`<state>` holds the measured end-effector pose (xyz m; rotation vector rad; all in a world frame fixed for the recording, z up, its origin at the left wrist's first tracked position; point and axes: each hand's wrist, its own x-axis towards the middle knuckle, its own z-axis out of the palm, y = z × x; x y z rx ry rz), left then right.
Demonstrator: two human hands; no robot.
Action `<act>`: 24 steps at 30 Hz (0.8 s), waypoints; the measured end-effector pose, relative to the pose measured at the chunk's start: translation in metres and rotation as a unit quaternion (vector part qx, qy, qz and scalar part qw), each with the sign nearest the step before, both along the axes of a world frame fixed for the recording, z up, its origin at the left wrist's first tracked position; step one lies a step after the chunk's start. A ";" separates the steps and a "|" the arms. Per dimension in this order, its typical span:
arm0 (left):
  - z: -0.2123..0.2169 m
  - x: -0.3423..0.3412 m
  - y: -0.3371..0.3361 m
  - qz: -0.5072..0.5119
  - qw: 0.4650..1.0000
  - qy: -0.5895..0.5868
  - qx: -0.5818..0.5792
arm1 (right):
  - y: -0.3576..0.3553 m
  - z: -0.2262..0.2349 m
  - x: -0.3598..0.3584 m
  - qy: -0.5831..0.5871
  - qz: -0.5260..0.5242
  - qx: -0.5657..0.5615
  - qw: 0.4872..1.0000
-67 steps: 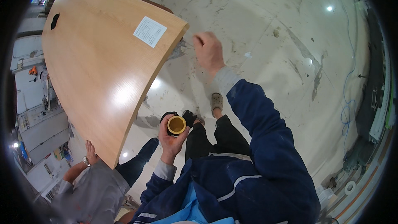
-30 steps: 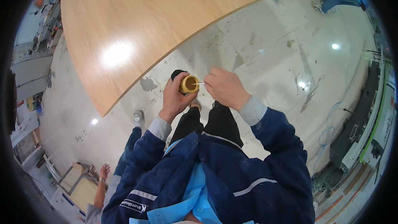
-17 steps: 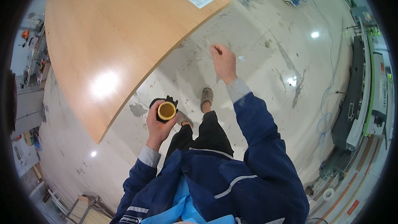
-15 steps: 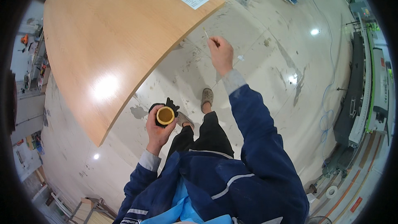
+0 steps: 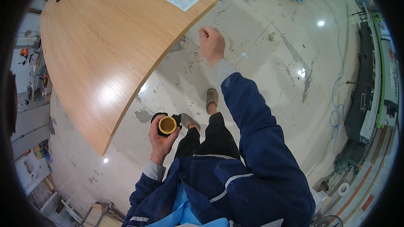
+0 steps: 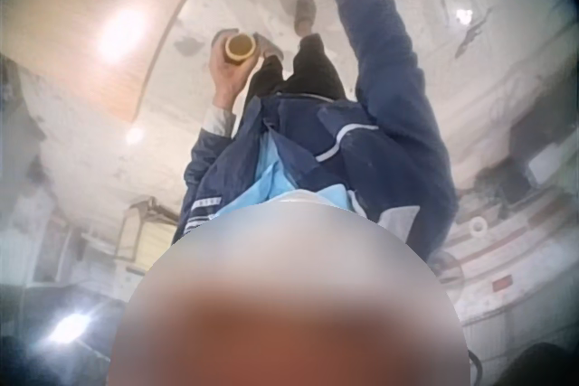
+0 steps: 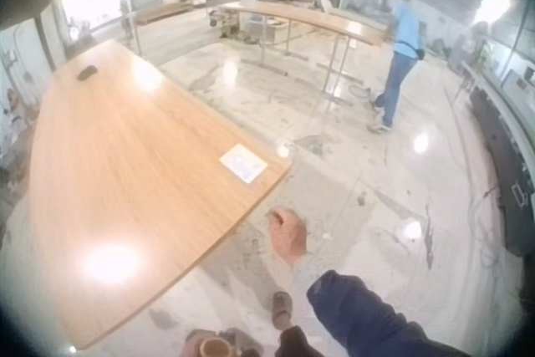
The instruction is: The person sits on the floor and uses a thin stick to stir a yellow paste inside a small yellow container. They briefly pick up a water bottle and pour liquid into the container, then continue stirring the mixture.
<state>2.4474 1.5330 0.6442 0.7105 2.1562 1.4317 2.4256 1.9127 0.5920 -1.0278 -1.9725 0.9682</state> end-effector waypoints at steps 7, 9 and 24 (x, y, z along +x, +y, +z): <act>0.001 0.003 -0.004 0.010 1.000 -0.009 0.007 | -0.048 -0.002 0.008 0.003 0.102 0.006 0.995; 0.002 0.002 -0.009 0.009 1.000 -0.001 0.002 | -0.076 0.001 0.013 0.000 0.179 -0.002 0.984; 0.000 -0.010 -0.078 0.005 1.000 0.021 -0.003 | -0.121 0.003 0.000 0.011 0.088 -0.024 0.996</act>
